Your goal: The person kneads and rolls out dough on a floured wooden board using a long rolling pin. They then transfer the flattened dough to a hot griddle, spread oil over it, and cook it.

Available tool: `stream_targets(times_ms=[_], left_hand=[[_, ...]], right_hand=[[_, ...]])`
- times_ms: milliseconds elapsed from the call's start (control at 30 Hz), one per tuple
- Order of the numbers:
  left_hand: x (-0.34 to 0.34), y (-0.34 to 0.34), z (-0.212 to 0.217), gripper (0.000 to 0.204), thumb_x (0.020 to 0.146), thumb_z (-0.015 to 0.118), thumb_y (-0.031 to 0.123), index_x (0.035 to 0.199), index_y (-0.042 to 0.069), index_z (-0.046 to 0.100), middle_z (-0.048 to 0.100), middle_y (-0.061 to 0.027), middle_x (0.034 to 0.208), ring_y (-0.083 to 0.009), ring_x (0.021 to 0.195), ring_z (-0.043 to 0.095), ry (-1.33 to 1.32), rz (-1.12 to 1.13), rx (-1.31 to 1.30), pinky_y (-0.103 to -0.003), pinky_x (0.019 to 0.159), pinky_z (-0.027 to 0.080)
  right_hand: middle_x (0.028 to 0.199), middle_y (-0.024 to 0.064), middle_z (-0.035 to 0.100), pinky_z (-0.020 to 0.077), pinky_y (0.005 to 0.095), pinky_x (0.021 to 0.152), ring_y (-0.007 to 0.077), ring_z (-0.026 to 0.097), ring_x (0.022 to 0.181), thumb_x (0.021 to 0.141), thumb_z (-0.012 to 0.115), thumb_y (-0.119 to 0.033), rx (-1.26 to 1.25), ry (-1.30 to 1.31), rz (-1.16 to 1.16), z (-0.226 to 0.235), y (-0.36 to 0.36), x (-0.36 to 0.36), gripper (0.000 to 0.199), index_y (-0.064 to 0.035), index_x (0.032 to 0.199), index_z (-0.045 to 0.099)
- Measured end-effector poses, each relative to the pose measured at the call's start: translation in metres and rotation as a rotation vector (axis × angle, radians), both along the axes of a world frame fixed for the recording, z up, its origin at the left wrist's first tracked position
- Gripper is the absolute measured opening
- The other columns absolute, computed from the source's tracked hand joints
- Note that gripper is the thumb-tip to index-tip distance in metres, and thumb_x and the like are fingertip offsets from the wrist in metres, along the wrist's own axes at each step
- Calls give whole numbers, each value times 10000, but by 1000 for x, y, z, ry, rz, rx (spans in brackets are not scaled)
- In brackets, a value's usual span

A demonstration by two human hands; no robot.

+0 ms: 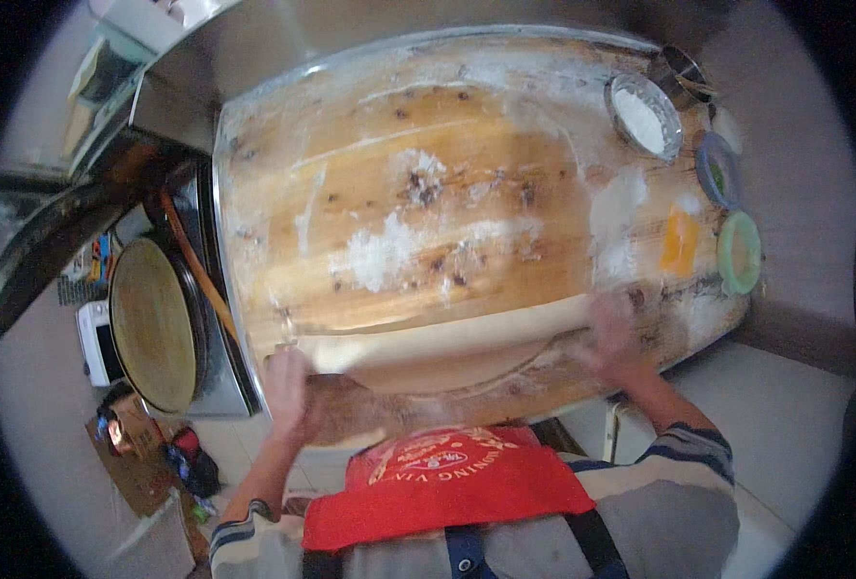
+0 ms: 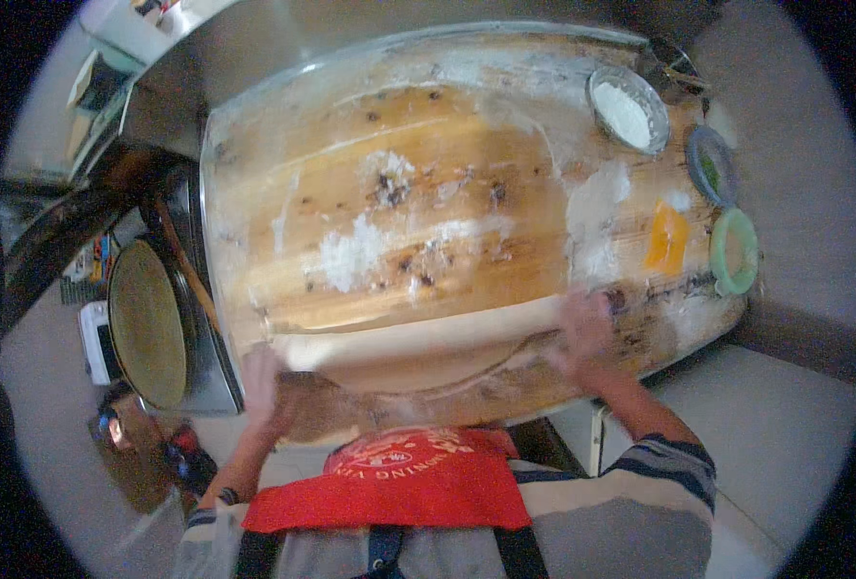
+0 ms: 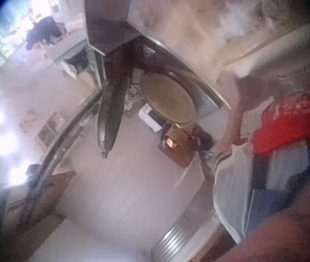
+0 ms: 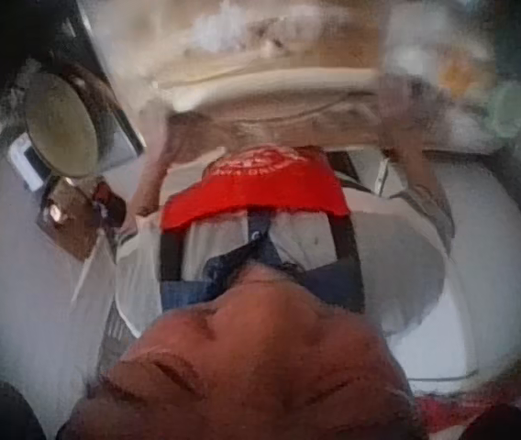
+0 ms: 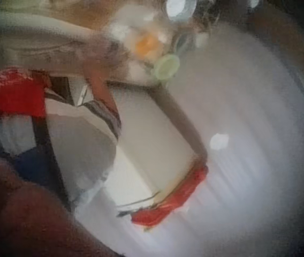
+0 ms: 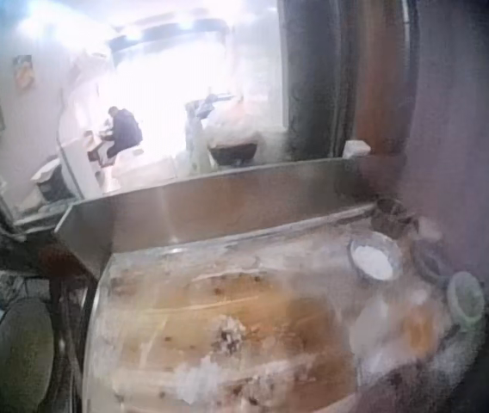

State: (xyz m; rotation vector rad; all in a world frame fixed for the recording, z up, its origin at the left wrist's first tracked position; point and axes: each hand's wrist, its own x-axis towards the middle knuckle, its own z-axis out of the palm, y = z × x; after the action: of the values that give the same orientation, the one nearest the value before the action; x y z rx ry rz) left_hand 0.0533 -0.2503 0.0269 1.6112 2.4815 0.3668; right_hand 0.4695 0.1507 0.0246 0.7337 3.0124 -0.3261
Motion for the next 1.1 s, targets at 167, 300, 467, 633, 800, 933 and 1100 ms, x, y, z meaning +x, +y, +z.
stream_targets(times_ms=[167,300,467,633,800,933,1100], left_hand=[[-8,-47,14,665,703,710,77,1327,-27,504,567,-239,1265,-433,1210,521,-271,109,-305,-478,1036,428],[-4,-78,-6,453,697,667,26,1140,-2,578,596,-217,1090,-421,1077,563,-148,73,-324,-487,940,482],[-23,-125,12,362,700,691,14,1040,26,567,590,-222,1062,-434,1076,551,-249,59,-246,-485,914,486],[-54,-248,48,472,708,766,31,1112,70,525,627,-185,1001,-435,958,611,-150,354,-201,-495,811,514],[-109,-417,106,479,682,782,-2,1102,64,560,622,-202,1008,-436,986,602,21,330,65,-503,831,507],[-144,-543,161,460,676,752,-55,1097,41,596,628,-200,1028,-428,1017,604,163,368,98,-488,854,508],[-183,-659,199,394,679,718,-72,1039,29,594,620,-202,1036,-429,996,603,280,456,115,-477,831,504]], right_hand=[[1239,188,606,423,530,1037,428,538,1206,607,815,-105,-148,-266,2,0,37,56,604,-96,1178,619],[1030,152,651,470,499,926,394,609,1038,596,807,-65,-210,-332,-40,16,27,41,474,-84,1037,635],[929,148,635,472,498,863,396,614,936,605,797,-50,-24,-88,41,40,-3,25,439,-85,1004,617],[951,162,630,465,497,845,397,606,951,610,787,-22,157,-8,73,111,-87,-62,466,-76,1034,600],[956,157,620,471,478,834,384,595,974,655,775,-19,59,72,185,151,-230,-163,433,-59,1046,593],[975,163,616,473,472,849,382,595,1001,664,768,-24,113,76,339,151,-327,-242,426,-44,1048,585],[934,167,621,480,485,779,387,613,896,687,806,-162,90,176,383,117,-422,-324,379,-61,971,576]])
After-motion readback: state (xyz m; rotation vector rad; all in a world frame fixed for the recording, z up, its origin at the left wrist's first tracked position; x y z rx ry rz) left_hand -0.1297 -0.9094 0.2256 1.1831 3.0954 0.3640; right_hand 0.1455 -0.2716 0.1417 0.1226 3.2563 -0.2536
